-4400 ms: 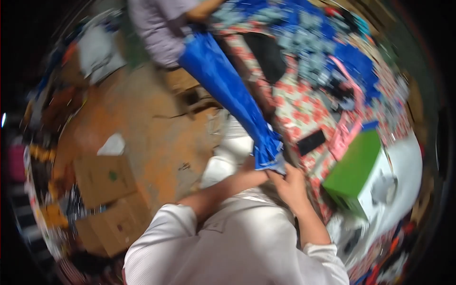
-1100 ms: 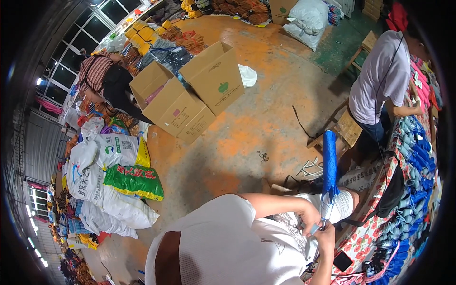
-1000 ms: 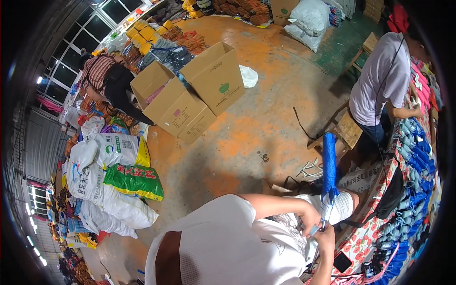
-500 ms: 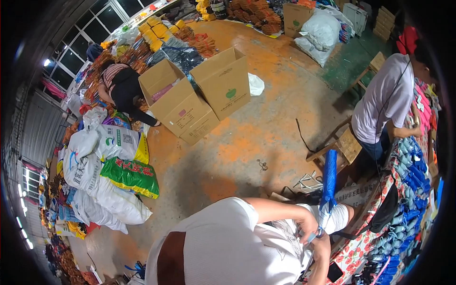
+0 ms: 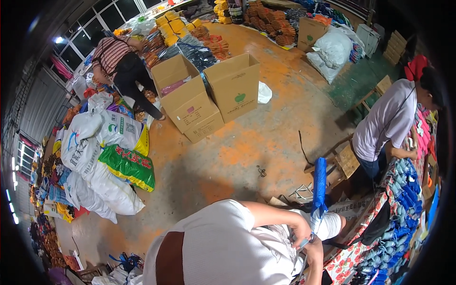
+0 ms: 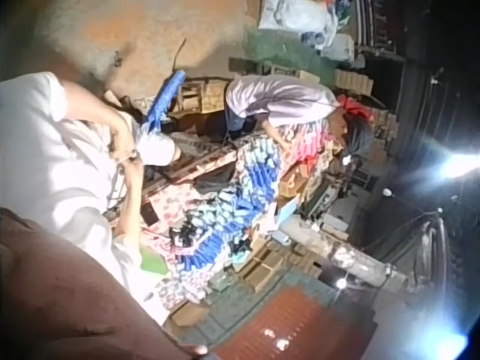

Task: The recorder is using a manual machine to attach the fabric canopy to an umbrella frame.

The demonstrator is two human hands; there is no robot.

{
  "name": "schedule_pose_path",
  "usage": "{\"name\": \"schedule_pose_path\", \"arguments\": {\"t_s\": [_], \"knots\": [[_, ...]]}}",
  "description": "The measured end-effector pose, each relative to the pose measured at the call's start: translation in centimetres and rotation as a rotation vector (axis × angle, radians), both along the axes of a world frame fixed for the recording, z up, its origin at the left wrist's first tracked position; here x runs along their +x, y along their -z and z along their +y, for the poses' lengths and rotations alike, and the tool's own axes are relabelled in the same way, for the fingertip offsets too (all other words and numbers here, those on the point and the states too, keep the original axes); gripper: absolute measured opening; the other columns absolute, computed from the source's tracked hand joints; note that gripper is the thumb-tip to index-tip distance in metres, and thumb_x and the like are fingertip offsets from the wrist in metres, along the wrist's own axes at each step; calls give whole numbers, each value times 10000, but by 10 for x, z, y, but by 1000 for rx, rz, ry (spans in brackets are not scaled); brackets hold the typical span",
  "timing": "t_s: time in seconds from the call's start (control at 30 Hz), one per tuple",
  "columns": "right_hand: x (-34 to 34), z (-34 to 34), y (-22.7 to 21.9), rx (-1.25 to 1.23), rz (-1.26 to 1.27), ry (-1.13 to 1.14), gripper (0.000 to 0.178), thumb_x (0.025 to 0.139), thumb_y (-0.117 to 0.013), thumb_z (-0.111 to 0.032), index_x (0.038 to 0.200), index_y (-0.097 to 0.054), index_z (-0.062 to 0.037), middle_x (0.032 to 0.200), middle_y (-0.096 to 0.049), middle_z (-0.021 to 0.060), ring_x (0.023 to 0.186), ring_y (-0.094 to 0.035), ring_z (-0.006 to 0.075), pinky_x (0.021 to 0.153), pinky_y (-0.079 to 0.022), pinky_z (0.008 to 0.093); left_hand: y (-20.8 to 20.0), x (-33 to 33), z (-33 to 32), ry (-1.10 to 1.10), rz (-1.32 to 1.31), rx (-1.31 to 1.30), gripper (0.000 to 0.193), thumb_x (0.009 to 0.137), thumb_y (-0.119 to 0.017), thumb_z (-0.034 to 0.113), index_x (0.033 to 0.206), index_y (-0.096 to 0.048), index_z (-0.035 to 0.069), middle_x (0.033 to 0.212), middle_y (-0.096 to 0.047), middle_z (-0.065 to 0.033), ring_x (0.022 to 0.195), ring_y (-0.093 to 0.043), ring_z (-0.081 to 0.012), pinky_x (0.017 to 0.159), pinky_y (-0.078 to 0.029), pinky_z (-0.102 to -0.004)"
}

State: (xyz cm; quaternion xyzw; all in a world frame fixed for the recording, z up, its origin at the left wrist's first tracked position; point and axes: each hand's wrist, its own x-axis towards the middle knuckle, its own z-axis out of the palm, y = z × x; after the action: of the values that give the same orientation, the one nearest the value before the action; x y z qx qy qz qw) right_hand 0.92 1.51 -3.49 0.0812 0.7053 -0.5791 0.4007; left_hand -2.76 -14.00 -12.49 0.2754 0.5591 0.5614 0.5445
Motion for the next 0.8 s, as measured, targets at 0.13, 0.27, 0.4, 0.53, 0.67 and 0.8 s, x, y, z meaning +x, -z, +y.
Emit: {"name": "schedule_pose_path", "arguments": {"t_s": [0.13,0.27,0.4,0.53,0.67,0.8], "knots": [[2,-1,-7,10,-20,45,237,774,-691,15,988,-598,51,789,-649,108,572,-601,130,483,-447,175,1,-2,0,9,-90,-10,244,589,-773,-45,823,-708,-21,806,-716,-72,623,-566,-177,593,-479,-242],[6,11,7,-35,-22,130,231,779,-683,15,990,-597,51,783,-648,108,574,-602,130,485,-448,175,3,-2,5,-5,-58,-21,254,591,-770,-59,834,-708,-20,812,-718,-73,630,-571,-176,595,-485,-244],[7,3,2,-51,-61,216,207,773,-674,18,961,-589,27,752,-628,83,544,-539,93,466,-388,174,-2,-4,3,2,-134,-36,256,593,-766,-71,836,-706,-19,818,-719,-74,640,-577,-174,600,-492,-247],[5,3,5,-20,-109,231,207,769,-673,23,956,-583,18,741,-621,72,537,-514,80,463,-363,177,-9,-7,0,30,-201,-54,250,595,-763,-80,829,-700,-17,823,-720,-75,645,-582,-171,602,-497,-249],[-1,12,18,72,-143,98,270,778,-686,23,1027,-590,63,795,-655,113,607,-628,151,515,-471,186,-19,-10,-2,74,-147,-82,237,598,-761,-85,814,-690,-17,826,-721,-74,638,-582,-167,595,-499,-251],[0,13,16,-14,-40,-1,290,781,-682,29,1049,-580,70,806,-656,107,611,-629,153,518,-470,189,-37,-8,-6,80,-23,-113,239,602,-761,-84,816,-683,-11,830,-722,-72,628,-579,-164,583,-497,-248]]}}
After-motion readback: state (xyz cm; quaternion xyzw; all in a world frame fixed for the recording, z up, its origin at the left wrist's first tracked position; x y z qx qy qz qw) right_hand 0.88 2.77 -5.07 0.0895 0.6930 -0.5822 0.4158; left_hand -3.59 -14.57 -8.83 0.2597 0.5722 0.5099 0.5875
